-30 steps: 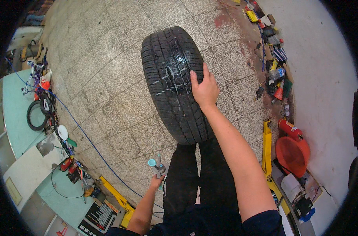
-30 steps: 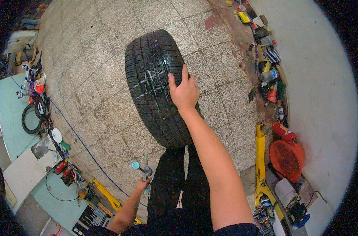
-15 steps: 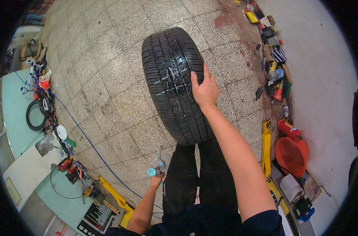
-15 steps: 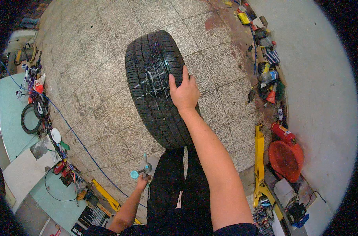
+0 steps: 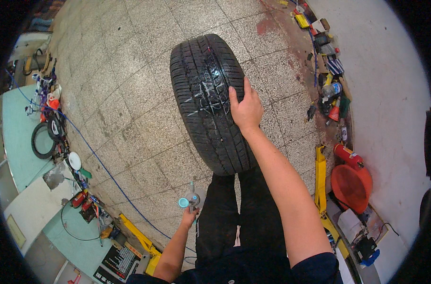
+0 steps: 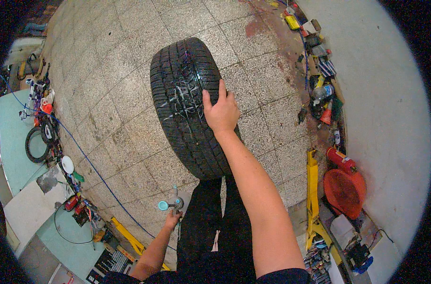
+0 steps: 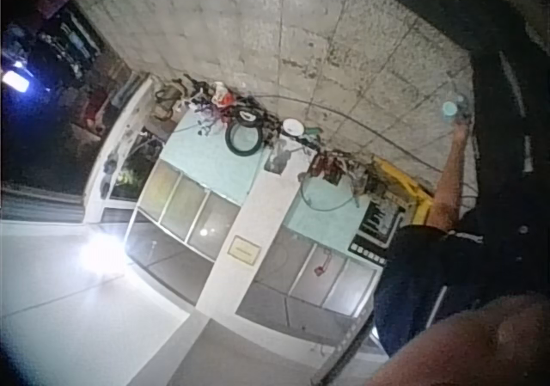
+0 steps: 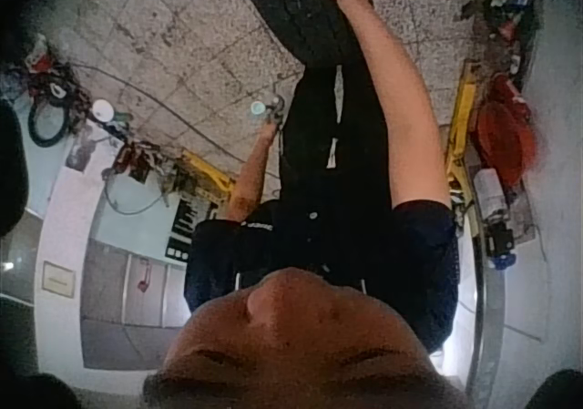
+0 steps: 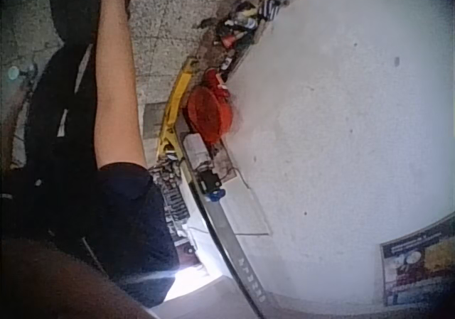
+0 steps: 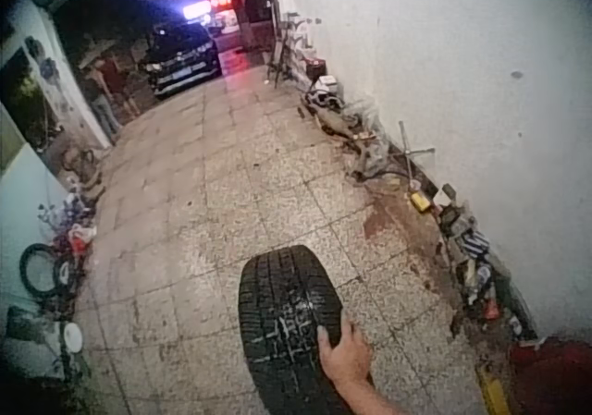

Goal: The person inflates a car tire with an air hose, marks the rim with a red marker, sprays the tread with a liquid from a spray bottle, then rolls the tire to a black SUV and mounts it onto the wheel hub, tightening the lug nuts by hand.

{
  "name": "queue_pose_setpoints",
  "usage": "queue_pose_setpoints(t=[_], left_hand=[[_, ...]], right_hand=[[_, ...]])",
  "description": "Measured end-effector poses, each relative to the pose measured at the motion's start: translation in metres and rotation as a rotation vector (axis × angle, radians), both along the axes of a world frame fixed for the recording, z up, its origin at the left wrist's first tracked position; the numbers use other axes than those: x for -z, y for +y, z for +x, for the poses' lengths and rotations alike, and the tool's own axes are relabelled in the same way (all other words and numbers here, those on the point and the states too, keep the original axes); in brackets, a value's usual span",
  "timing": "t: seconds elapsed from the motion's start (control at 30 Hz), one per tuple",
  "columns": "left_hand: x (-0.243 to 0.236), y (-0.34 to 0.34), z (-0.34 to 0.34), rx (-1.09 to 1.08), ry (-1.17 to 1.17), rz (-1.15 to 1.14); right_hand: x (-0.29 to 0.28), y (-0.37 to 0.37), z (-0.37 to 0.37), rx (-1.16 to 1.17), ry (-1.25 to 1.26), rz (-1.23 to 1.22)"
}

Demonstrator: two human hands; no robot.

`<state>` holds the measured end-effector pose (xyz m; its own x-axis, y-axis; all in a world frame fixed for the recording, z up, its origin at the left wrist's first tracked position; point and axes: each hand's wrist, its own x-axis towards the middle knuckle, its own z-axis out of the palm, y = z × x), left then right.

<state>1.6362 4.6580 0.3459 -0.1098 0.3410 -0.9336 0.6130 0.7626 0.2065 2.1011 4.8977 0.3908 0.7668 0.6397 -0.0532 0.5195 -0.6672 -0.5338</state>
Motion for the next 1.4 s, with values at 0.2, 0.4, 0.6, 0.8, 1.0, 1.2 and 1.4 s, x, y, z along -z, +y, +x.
queue_pose_setpoints(t=[0.2,0.4,0.6,0.8,1.0,1.2,1.4], left_hand=[[0.024,-0.017,-0.028,0.033,-0.06,0.015],[0.011,-0.009,-0.013,0.027,-0.027,0.025],[0.009,-0.008,-0.008,0.022,-0.035,0.065],[-0.001,-0.002,0.005,0.06,0.02,0.06],[0.0,-0.001,0.002,0.067,-0.003,0.039],[-0.002,0.0,0.004,0.092,0.013,0.047],[-0.007,0.003,0.01,0.101,0.021,0.054]], right_hand=[[-0.004,0.003,-0.001,-0.005,0.039,-0.001],[-0.006,0.002,0.0,-0.006,0.074,-0.02],[-0.003,0.003,0.0,-0.007,0.055,-0.012],[-0.002,0.003,0.0,-0.008,0.033,-0.005],[-0.002,0.004,0.0,-0.01,0.029,-0.014],[0.002,0.003,0.001,-0.006,0.004,-0.005],[0.001,0.004,0.001,-0.006,0.027,-0.008]])
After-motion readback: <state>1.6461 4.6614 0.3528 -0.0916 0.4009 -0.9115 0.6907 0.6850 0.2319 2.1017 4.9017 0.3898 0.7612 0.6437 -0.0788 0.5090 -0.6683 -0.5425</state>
